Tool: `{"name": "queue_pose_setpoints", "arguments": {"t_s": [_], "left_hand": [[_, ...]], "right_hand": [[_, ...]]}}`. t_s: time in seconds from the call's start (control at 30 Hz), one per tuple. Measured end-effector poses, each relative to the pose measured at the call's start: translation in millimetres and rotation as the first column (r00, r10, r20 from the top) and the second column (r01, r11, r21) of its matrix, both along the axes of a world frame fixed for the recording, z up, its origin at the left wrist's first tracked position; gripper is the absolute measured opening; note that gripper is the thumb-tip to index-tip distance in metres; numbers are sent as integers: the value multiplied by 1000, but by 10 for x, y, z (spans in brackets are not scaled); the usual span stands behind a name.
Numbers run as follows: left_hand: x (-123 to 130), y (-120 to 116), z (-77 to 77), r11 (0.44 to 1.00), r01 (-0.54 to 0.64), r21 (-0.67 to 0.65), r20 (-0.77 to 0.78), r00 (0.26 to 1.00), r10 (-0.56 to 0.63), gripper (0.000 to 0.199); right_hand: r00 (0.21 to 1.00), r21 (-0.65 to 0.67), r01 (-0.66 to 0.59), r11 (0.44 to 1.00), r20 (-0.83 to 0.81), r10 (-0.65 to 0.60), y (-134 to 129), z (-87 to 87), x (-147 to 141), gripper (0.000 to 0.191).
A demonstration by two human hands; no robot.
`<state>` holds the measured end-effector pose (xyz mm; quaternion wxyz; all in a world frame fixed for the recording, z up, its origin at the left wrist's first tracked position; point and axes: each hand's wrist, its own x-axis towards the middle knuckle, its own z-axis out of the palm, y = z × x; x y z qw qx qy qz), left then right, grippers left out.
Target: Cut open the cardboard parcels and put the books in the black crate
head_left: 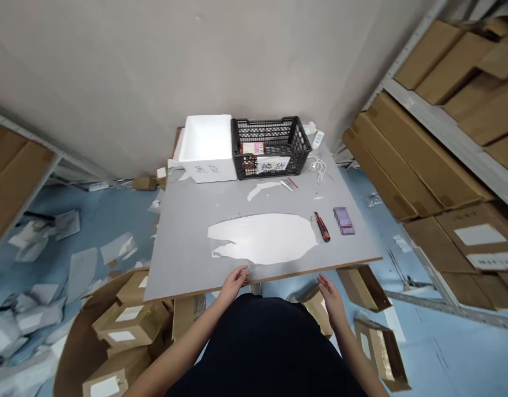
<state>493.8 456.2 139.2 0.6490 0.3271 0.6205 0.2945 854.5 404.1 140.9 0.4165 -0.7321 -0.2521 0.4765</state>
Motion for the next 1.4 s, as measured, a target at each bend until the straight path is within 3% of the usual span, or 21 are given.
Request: {"name": "queue_pose_setpoints", "arguments": {"t_s": [0.2, 0.37, 0.5, 0.73, 0.93, 1.07, 1.17, 1.23, 1.4], "left_hand": [[-117, -143, 25, 992, -127, 19, 13, 992, 127, 53], [-174, -346, 10, 942, -336, -19, -24, 942, 336, 49], [-245, -678, -18, 837, -547, -38, -59, 837, 544, 48], [-411, -1730, -52, 526, -848, -68, -178, 529, 830, 50], [-648, -2609, -41, 214, -975, -57, -187, 221, 957, 52], [-992, -3172, -135, 86, -994, -71, -193, 98, 976, 53], [-1425, -3626, -286, 62, -996, -67, -189, 74, 979, 51], [-1785, -3927, -387, 74, -994, -77, -188, 87, 978, 50], [-2726, -4522, -492, 180, -980, -89, -207, 195, 959, 48]], "right_hand": [[956, 36, -284, 958, -65, 286, 490, 178, -441, 60], [841, 22, -534, 845, -96, 533, 853, 153, -831, 63], [661, 32, -742, 670, -136, 738, 1126, 52, -1253, 61], [288, 49, -952, 303, -198, 937, 1226, -49, -2182, 60], [64, 63, -995, 80, -220, 973, 868, -79, -2987, 60], [-15, 4, -1000, -14, -226, 974, 456, -269, -3514, 64], [-40, -42, -998, -51, -225, 974, 37, -471, -3958, 63], [-27, -80, -996, -45, -210, 977, -297, -579, -4292, 63], [63, -171, -985, 25, -221, 973, -1136, -641, -5149, 61]]}}
